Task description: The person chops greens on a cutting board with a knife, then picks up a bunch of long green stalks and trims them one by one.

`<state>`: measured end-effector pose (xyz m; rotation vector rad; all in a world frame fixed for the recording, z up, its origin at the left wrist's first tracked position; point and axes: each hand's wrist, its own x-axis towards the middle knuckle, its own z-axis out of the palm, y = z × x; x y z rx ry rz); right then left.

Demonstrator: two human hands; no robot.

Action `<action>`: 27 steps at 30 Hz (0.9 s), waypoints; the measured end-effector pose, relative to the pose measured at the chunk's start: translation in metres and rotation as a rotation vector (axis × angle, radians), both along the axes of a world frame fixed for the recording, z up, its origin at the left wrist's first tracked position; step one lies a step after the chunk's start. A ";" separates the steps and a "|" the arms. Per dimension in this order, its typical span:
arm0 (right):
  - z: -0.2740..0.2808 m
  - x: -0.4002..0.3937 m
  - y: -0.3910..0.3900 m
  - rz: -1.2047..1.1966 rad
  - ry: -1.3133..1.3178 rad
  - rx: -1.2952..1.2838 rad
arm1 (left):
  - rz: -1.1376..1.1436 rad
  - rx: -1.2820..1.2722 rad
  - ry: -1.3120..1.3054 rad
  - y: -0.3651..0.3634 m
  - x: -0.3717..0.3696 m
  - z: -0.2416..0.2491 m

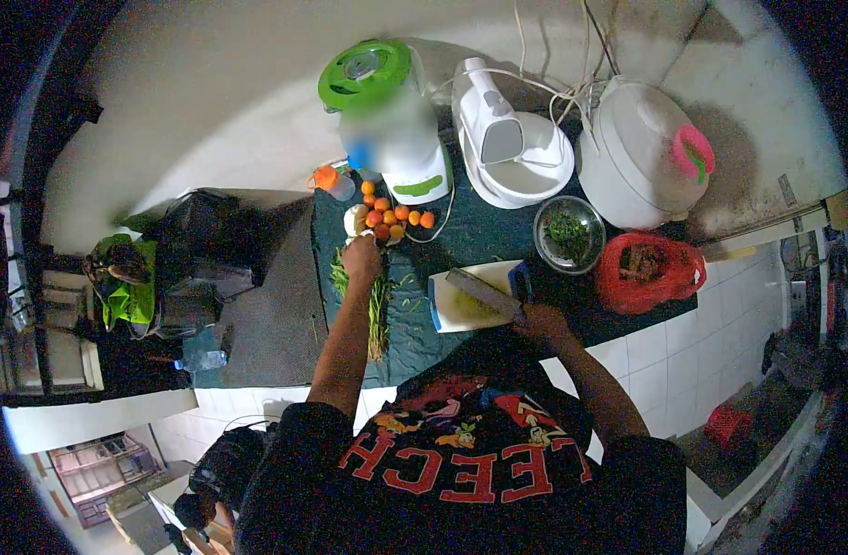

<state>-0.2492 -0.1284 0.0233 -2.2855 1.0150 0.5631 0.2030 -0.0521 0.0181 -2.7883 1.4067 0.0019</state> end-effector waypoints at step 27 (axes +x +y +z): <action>-0.007 -0.008 0.000 0.008 -0.097 -0.043 | 0.137 -0.117 0.389 0.084 -0.044 0.071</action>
